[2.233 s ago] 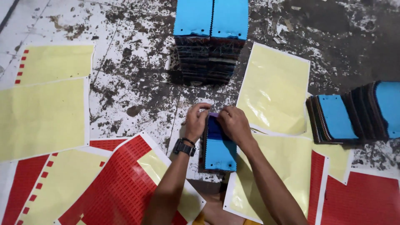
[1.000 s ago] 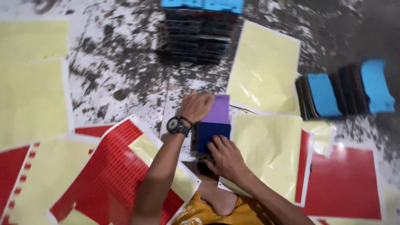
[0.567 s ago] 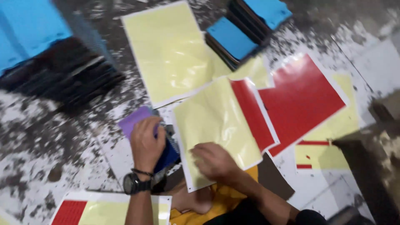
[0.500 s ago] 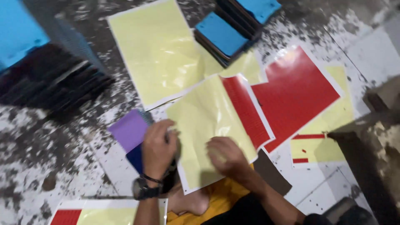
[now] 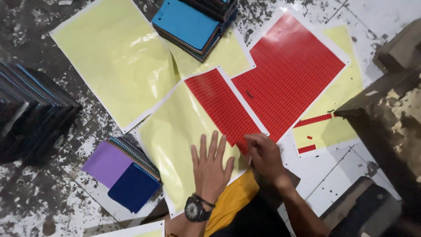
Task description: Applying adhesive labels to material swatches and assembling them into a sample book with a cover
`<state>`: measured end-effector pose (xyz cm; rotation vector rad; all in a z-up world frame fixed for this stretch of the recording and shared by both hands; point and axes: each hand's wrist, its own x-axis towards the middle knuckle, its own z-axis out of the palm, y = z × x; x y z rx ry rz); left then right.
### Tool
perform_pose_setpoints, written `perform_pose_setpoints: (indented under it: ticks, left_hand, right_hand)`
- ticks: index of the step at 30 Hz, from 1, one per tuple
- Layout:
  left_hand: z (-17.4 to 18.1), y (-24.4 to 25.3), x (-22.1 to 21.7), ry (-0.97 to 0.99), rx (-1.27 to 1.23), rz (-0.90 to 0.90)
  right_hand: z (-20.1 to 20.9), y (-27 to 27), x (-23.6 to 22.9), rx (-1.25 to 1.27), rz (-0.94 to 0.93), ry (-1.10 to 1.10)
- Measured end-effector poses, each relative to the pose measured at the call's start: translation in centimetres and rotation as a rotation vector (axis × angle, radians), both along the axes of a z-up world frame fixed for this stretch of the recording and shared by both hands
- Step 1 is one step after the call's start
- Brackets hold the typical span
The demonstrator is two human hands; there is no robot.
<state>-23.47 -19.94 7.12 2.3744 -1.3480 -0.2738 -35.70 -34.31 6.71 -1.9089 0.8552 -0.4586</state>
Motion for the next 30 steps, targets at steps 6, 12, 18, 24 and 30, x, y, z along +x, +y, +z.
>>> perform_pose_setpoints:
  ticks: [6,12,18,24,30]
  left_hand:
    - [0.1,1.4,-0.3,0.151,0.018,0.036]
    - [1.4,-0.2,-1.1,0.215,-0.244,0.193]
    - [1.2,-0.1,-0.9,0.596,-0.422,0.314]
    - [0.7,0.4,-0.7,0.727,-0.484,0.335]
    - [-0.1,0.4,-0.7,0.861,-0.543,0.385]
  right_hand:
    - [3.1,2.1,2.4,0.047,0.069,0.158]
    - [1.0,4.3,3.0,-0.002,-0.130,0.114]
    - [0.6,5.5,3.0,-0.071,-0.228,0.082]
    - [0.8,4.9,2.2,0.393,-0.300,0.029]
    - [2.2,4.5,1.6,0.834,-0.223,-0.156]
